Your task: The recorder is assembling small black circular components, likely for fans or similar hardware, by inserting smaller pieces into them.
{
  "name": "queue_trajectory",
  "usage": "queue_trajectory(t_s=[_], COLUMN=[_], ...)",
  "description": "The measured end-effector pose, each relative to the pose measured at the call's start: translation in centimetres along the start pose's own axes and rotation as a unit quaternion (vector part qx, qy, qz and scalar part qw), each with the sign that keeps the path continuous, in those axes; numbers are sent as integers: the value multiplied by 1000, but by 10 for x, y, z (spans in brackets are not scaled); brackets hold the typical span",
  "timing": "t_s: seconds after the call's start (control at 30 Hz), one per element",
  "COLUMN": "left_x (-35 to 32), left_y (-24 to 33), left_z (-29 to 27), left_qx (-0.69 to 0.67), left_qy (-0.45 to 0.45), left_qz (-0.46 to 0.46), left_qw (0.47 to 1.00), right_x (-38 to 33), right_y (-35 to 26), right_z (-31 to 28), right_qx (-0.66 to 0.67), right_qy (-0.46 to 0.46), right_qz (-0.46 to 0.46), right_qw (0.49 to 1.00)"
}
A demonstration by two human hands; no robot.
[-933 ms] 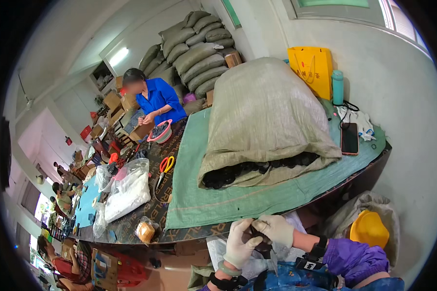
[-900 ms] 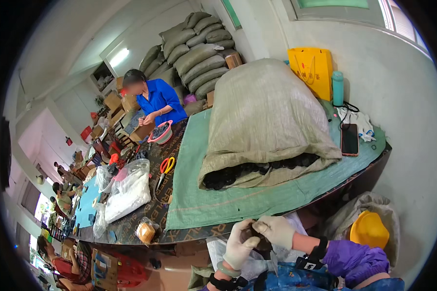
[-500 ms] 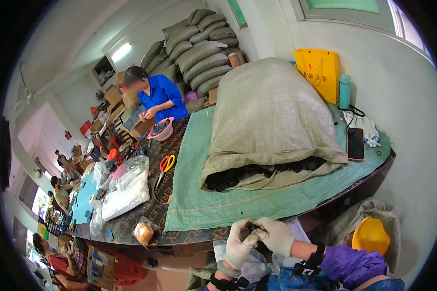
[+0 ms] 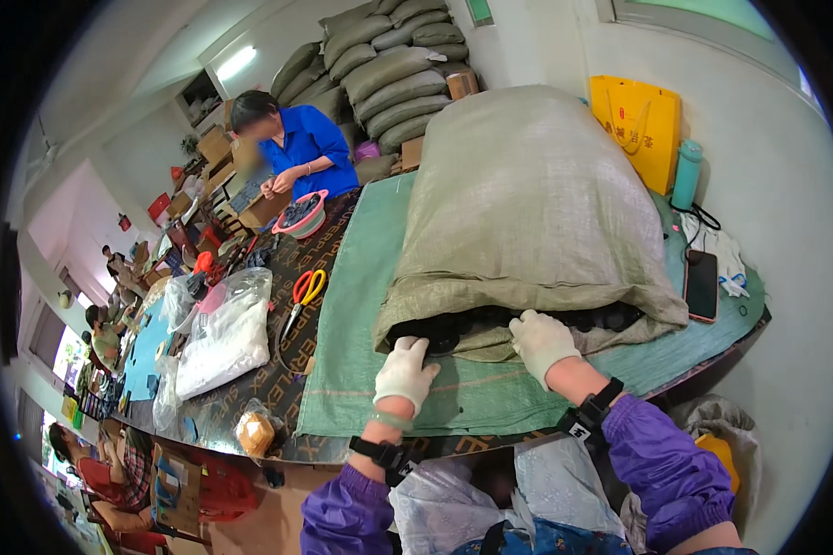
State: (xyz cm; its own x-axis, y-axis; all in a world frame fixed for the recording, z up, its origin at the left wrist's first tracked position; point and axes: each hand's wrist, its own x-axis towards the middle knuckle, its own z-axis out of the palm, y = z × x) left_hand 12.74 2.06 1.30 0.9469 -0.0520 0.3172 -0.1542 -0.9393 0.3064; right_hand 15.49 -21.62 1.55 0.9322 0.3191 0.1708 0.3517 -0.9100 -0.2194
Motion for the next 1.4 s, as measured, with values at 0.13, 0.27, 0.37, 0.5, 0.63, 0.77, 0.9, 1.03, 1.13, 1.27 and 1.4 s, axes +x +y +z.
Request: queue_trajectory(t_s=[0.13,0.27,0.37,0.5,0.63,0.77,0.9,1.03,1.13,1.27,1.4], left_x=[13,-10,-17,-60,-91,-120,-127,-137,-139,-139,-143], left_y=[-3,-18,-12,-7,26,51,71,75,69,75,61], left_z=[7,-7,-1,-9,-23,-23,-27,-29,-24,-27,-26], left_qx=[96,126,83,-104,-475,-596,-723,-770,-691,-409,-632], left_qy=[-45,16,72,144,-10,4,-127,-137,-196,-1,-148], left_qz=[-5,6,10,-45,-294,-282,-219,-193,-172,40,-133], left_qw=[994,992,994,983,829,751,643,592,674,911,749], right_x=[5,-25,-50,-57,-63,-90,-112,-121,-130,-130,-128], right_y=[10,-11,-5,-8,-8,-39,-67,-71,-69,-71,-79], right_z=[13,4,7,4,-4,-24,-31,-42,-26,-15,-25], right_qx=[-19,114,166,57,-35,190,237,270,367,460,351], right_qy=[-3,22,-8,8,-63,27,48,9,26,47,77], right_qz=[-2,8,34,-22,-8,-88,-165,-180,-113,-83,-168], right_qw=[1000,993,986,998,997,977,956,946,923,883,918])
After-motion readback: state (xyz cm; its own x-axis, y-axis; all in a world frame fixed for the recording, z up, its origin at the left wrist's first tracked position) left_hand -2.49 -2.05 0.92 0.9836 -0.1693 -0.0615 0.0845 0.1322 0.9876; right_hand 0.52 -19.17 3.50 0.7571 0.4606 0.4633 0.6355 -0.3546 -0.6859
